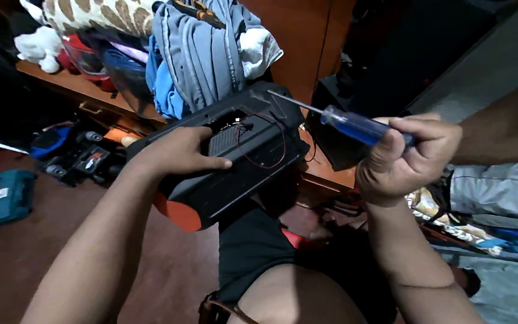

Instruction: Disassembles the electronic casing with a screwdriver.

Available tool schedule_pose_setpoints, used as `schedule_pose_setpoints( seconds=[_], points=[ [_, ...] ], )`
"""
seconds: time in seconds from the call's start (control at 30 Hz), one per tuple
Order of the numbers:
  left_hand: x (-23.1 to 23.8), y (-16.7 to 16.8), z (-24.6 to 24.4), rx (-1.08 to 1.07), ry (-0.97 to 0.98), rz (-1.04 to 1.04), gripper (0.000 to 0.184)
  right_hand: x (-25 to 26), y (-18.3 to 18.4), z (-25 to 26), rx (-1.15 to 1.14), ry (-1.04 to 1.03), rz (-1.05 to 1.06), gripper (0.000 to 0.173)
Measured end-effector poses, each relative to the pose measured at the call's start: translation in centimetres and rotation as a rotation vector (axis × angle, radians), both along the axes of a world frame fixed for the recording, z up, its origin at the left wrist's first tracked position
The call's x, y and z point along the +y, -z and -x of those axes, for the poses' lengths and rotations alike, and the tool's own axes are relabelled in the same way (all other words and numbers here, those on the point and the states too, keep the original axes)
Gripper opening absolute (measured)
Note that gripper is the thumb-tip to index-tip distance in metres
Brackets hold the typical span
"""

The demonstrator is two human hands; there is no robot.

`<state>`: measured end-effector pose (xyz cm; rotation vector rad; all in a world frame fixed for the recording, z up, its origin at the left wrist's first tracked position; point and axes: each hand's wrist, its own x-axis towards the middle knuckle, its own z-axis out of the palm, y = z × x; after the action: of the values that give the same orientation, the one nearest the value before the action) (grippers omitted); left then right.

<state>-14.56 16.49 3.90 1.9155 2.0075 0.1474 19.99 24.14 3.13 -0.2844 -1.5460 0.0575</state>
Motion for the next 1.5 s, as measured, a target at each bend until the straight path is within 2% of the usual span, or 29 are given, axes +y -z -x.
schedule_pose_setpoints(
  seconds=[0.1, 0.2, 0.27, 0.37, 0.47, 0.67, 0.87, 1.0, 1.13, 1.2, 1.27, 1.37, 1.5],
  points=[
    [0.0, 0.1, 0.9, -0.068, 0.019, -0.065, 0.058, 0.4, -0.2, 2.3, -0.045, 0.017, 0.017, 0.022],
    [0.3, -0.1, 2.2, -0.194, -0.041, -0.272, 0.037, 0.5, 0.1, 5.0, -0.102, -0.022, 0.040, 0.023],
    [1.5, 0.1, 3.8, -0.117, -0.088, -0.367, 0.037, 0.7, 0.4, 6.8, -0.130, -0.062, 0.030, 0.022],
    [3.5, -0.2, 5.2, -0.006, -0.176, -0.147, 0.054, 0.8, 0.4, 8.9, -0.197, -0.071, 0.017, 0.021],
    [5.3, -0.1, 5.6, 0.034, -0.113, 0.065, 0.050, 1.1, 0.5, 10.6, -0.245, -0.064, 0.002, 0.022],
    [6.4, -0.3, 6.4, 0.123, 0.064, 0.148, 0.056, 2.1, 0.6, 12.5, -0.271, -0.035, -0.014, 0.022],
    [6.5, -0.1, 6.0, 0.109, 0.054, 0.150, 0.056, 2.0, 0.2, 13.4, -0.362, 0.024, -0.026, 0.021],
    [6.7, 0.2, 5.6, 0.127, 0.041, 0.138, 0.053, 1.3, -0.2, 13.7, -0.602, 0.036, -0.053, 0.028],
    [6.8, 0.4, 5.5, 0.133, 0.022, 0.142, 0.053, -0.3, -3.0, 13.3, -1.056, 0.084, 0.009, 0.029],
    [6.8, 0.3, 5.4, 0.140, 0.030, 0.147, 0.054, -1.0, -5.0, 13.1, -1.307, 0.061, -0.025, 0.022],
    [6.5, -0.2, 5.1, 0.147, 0.042, 0.157, 0.052, -1.5, -6.3, 13.0, -1.484, 0.062, -0.087, 0.021],
    [6.1, -0.8, 4.3, 0.170, 0.071, 0.165, 0.053, -2.8, -7.5, 12.8, -1.597, 0.139, 0.080, 0.024],
    [5.0, -1.6, 3.2, 0.241, 0.110, 0.129, 0.056, -5.3, -7.4, 12.2, -1.446, 0.251, 0.475, 0.038]
  ],
)
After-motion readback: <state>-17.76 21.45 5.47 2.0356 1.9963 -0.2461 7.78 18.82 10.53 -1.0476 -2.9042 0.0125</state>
